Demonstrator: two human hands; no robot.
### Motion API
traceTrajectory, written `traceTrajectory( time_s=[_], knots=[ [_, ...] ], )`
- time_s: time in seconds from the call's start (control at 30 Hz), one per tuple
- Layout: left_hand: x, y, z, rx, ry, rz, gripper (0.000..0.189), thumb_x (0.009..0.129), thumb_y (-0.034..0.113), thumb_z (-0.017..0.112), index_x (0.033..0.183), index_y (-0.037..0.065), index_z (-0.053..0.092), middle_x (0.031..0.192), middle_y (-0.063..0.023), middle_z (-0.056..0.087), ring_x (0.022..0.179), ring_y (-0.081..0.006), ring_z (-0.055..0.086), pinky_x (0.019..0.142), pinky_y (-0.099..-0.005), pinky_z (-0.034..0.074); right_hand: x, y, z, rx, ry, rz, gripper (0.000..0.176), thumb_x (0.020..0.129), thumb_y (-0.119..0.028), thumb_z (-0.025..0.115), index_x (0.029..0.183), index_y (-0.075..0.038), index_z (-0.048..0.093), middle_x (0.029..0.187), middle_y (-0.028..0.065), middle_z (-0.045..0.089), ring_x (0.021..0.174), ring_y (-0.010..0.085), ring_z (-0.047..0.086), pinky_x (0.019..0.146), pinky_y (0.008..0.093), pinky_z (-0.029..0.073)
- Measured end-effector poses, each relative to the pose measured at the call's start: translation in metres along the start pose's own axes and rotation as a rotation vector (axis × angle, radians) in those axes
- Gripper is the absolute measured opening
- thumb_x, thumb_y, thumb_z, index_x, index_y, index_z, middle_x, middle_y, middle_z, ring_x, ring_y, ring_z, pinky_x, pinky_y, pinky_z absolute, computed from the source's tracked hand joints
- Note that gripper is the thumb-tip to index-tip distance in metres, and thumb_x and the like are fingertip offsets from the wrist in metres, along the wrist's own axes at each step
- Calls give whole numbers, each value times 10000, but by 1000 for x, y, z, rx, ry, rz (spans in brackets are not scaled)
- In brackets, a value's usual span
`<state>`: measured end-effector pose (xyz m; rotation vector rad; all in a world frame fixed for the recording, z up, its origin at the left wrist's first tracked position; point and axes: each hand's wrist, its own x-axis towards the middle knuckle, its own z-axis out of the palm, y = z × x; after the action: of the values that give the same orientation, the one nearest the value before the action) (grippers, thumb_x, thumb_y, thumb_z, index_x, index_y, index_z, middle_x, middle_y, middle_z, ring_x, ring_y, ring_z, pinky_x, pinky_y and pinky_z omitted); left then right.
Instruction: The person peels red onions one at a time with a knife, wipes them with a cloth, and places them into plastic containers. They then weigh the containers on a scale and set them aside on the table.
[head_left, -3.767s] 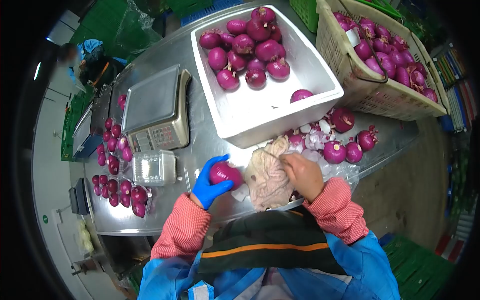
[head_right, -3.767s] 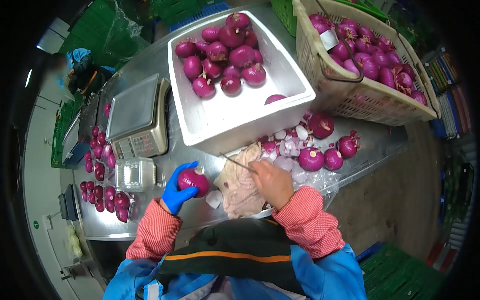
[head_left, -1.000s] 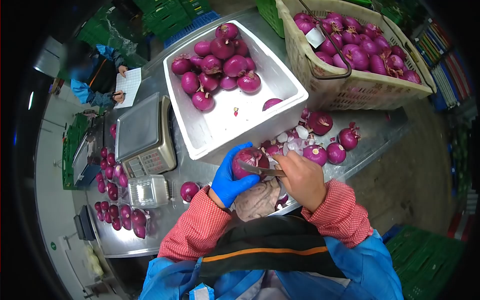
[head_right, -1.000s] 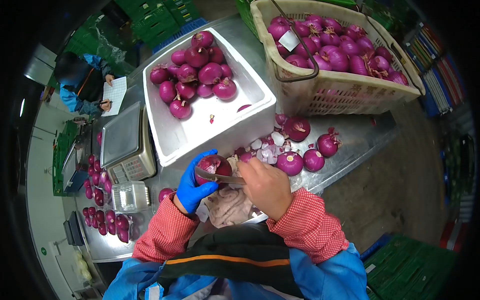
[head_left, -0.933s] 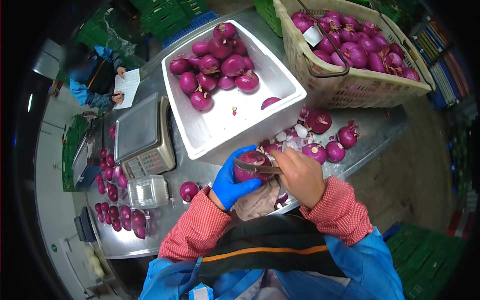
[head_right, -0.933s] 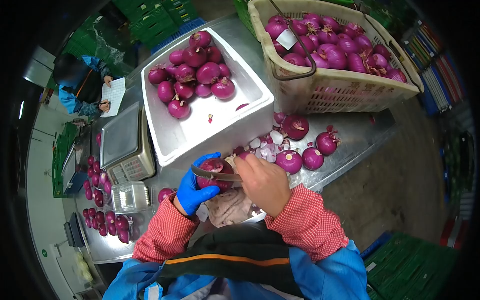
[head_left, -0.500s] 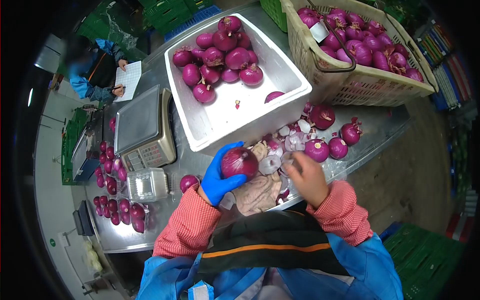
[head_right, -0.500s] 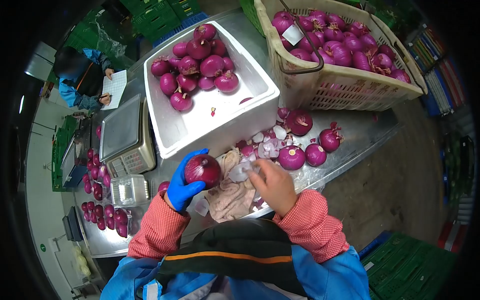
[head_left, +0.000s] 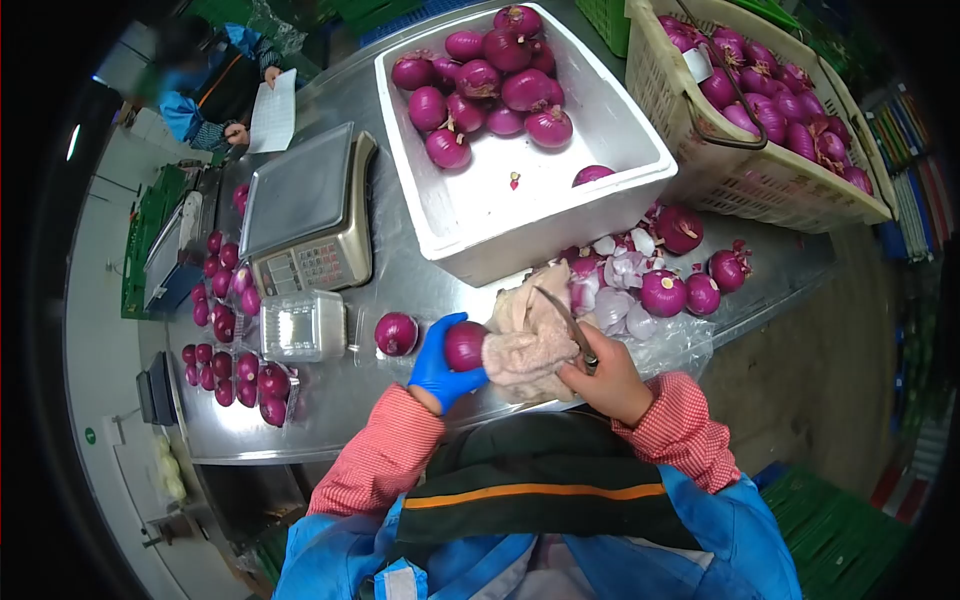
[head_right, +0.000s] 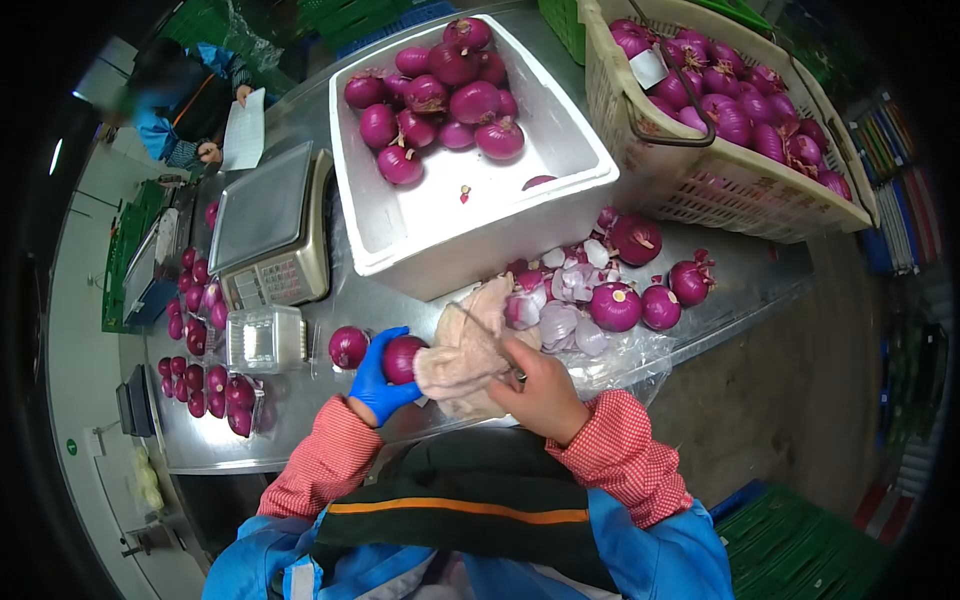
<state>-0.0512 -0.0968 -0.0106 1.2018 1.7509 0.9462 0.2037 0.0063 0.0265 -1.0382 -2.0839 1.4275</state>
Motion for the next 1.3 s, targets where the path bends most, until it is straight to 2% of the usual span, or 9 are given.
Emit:
traceTrajectory(
  time_s=[0.17,0.3,0.37,0.43,0.5,0.7,0.83,1.03,1.3],
  knots=[
    [28,37,61,-873,-184,-71,798,703,271,847,1353,41,446,1292,-147,532,1180,-240,559,995,-376,461,15,-53,25,-444,208,-272,365,745,-249,710,1046,-79,592,1000,149,572,853,310,617,699,399,508],
    [17,44,54,-360,-130,129,824,667,268,861,1347,51,449,1286,-160,529,1229,-302,519,1043,-410,412,41,-29,30,-191,248,-6,300,839,-269,642,1071,-83,600,960,169,561,854,358,603,718,423,507],
    [5,65,40,27,-89,292,859,630,255,883,1346,58,450,1284,-163,528,1254,-331,494,1072,-429,383,60,41,41,691,6,235,363,948,-237,534,1231,-14,575,1110,132,669,996,245,644,886,382,507],
    [5,72,41,89,-85,394,888,606,253,900,1346,57,450,1291,-166,525,1266,-348,480,1094,-442,361,53,68,29,936,-215,120,400,978,-186,505,1318,23,518,1255,115,623,1100,202,608,985,362,468],
    [13,80,41,93,-106,486,941,592,247,910,1387,44,448,1327,-161,517,1275,-334,476,1110,-432,342,43,73,35,589,-112,-278,439,986,-173,523,1378,16,463,1334,138,560,1208,215,549,1038,353,437],
    [20,75,40,-11,-3,392,918,656,288,869,1426,64,422,1341,-180,484,1280,-362,450,1119,-443,331,30,35,4,1011,-184,145,647,965,-312,608,1443,32,339,1344,198,528,1260,254,509,1086,363,384],
    [23,58,56,-65,40,432,765,714,174,829,1375,63,460,1251,-169,527,1223,-310,504,1024,-390,414,24,-19,5,11,17,97,539,920,-296,662,1308,32,480,1199,119,615,1080,220,596,937,343,472],
    [-2,44,39,-343,-90,109,886,658,108,890,1413,61,429,1364,-115,499,1250,-231,509,1085,-372,390,32,32,43,816,51,410,441,908,-340,667,1142,31,624,973,119,701,902,207,666,833,337,513],
    [-21,5,-41,711,257,-47,909,622,292,886,1403,103,461,1293,-176,556,1207,-394,516,1043,-452,416,29,30,43,83,-141,62,518,854,-367,721,1157,42,626,976,219,698,946,312,689,827,352,522]
  ],
)
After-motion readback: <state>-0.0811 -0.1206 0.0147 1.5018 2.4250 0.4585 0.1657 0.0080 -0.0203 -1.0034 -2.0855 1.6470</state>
